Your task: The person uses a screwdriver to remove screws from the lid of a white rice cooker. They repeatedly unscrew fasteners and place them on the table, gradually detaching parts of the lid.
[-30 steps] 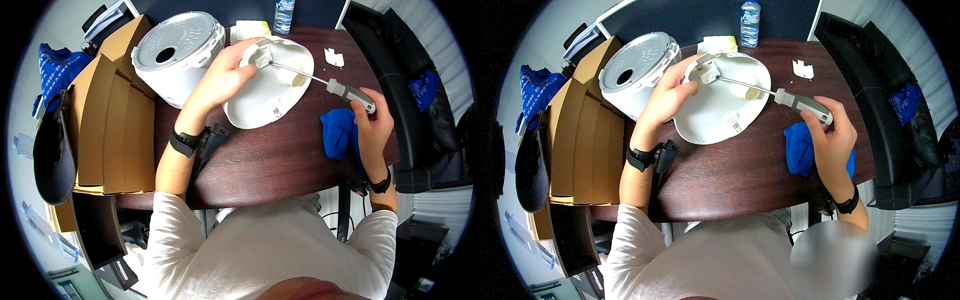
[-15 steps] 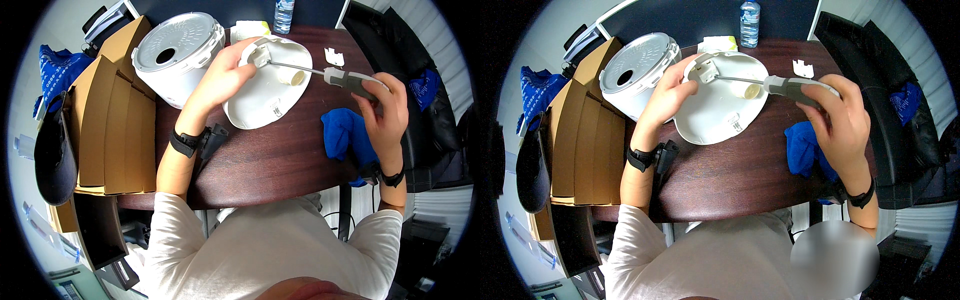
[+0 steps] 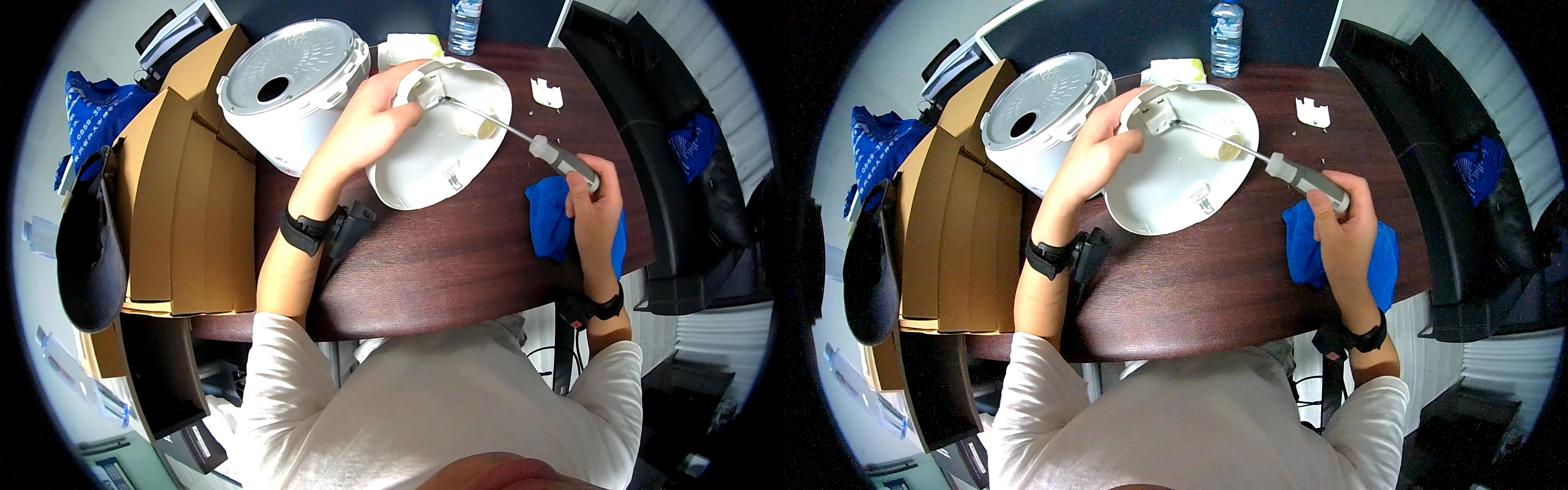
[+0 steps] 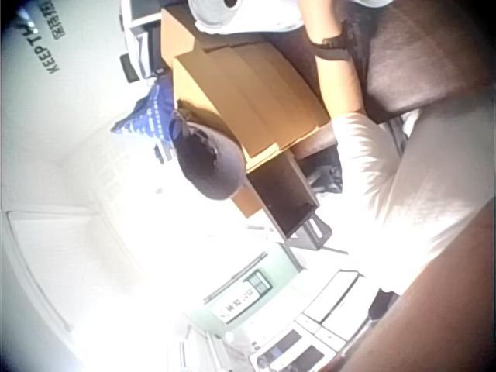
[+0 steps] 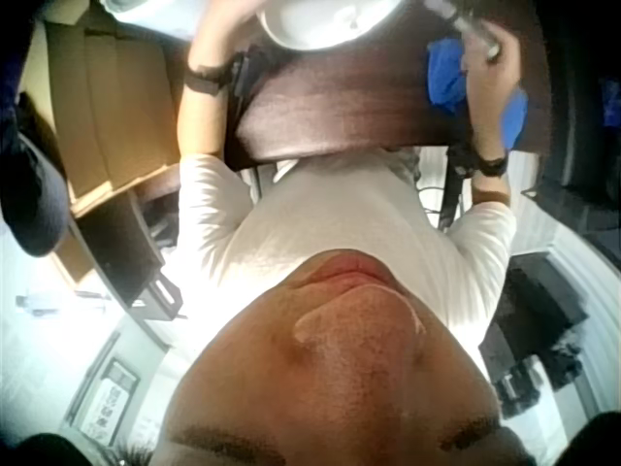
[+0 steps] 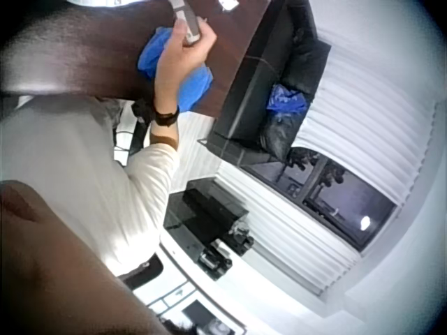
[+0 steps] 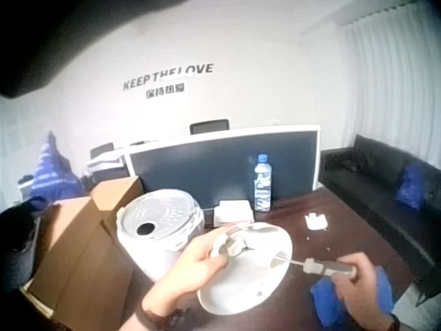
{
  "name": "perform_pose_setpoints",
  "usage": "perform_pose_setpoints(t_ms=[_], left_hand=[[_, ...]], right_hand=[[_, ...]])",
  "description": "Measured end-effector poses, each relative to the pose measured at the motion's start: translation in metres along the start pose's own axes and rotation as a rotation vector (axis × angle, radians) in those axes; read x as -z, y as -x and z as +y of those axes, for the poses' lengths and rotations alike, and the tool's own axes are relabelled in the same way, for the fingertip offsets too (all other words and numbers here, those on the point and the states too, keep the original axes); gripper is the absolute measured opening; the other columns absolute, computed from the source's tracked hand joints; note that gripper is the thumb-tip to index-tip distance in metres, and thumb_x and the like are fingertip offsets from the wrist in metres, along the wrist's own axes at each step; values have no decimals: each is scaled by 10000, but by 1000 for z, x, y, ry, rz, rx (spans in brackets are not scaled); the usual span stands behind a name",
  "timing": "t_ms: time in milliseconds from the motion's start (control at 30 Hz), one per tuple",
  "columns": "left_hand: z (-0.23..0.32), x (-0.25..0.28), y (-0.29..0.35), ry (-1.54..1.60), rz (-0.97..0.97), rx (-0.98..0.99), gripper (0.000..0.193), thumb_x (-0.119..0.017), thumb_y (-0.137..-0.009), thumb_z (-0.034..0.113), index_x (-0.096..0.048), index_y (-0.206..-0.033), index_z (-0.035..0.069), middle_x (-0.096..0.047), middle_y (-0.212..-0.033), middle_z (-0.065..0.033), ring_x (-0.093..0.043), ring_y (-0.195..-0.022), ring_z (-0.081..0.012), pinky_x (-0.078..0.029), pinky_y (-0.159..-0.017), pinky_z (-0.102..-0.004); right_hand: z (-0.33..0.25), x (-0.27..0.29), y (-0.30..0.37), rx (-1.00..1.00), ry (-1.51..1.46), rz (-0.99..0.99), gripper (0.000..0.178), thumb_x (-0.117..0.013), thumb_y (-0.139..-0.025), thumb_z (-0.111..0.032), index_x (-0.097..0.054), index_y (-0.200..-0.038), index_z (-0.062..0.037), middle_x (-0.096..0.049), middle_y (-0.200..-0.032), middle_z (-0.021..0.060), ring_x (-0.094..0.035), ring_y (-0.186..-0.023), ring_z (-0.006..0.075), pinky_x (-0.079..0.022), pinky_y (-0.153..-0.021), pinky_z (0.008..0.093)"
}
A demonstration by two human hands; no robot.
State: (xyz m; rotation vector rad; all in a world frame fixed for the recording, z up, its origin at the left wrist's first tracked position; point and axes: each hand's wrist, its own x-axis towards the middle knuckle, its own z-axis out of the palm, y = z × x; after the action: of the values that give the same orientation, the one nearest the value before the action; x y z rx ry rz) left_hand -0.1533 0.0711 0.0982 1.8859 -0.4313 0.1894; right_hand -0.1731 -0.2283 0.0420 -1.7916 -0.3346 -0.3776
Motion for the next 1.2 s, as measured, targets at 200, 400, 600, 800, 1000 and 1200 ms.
perform_pose_setpoints(t_ms=[200,400,600,800,1000,1200], left_hand=[[-1,1,0,-8,5,6,517,-460,-735,24,-553,-1244,13,-660,-1027,-121,-615,-944,-190,-474,-859,-300],[-1,1,-1,-6,-10,-12,519,-462,-734,24,-554,-1245,15,-661,-1027,-121,-620,-932,-189,-478,-855,-299],[-2,0,-1,-9,-1,-11,526,-465,-733,26,-552,-1252,25,-662,-1026,-117,-619,-937,-189,-477,-855,-297],[-4,2,-1,-35,0,1,527,-465,-735,27,-553,-1254,30,-664,-1028,-122,-620,-939,-191,-476,-857,-300],[3,1,0,-54,10,9,525,-464,-738,29,-550,-1256,27,-665,-1030,-123,-621,-944,-194,-474,-864,-305],[0,0,0,-29,11,12,520,-463,-738,29,-552,-1250,25,-664,-1030,-126,-620,-950,-196,-472,-871,-308]], right_hand=[[6,-8,4,-27,-56,-25,206,-596,-928,-130,-524,-1085,-18,-534,-719,15,-472,-521,32,-355,-416,177],[6,-9,8,-33,-80,-29,211,-586,-938,-148,-521,-1085,-11,-541,-724,17,-466,-509,29,-349,-405,179],[7,-12,8,-23,-96,-3,218,-588,-937,-150,-523,-1088,-8,-544,-710,14,-457,-489,23,-336,-388,171],[-6,-3,-2,48,204,-42,186,-613,-923,-161,-559,-1034,-21,-553,-688,10,-466,-507,31,-359,-432,193],[-42,6,-22,241,359,-30,290,-719,-827,-116,-571,-1062,-36,-580,-781,17,-502,-626,48,-405,-531,205],[-51,5,-23,608,464,-14,332,-752,-766,-38,-582,-1052,-38,-592,-931,76,-555,-658,96,-457,-529,229]])
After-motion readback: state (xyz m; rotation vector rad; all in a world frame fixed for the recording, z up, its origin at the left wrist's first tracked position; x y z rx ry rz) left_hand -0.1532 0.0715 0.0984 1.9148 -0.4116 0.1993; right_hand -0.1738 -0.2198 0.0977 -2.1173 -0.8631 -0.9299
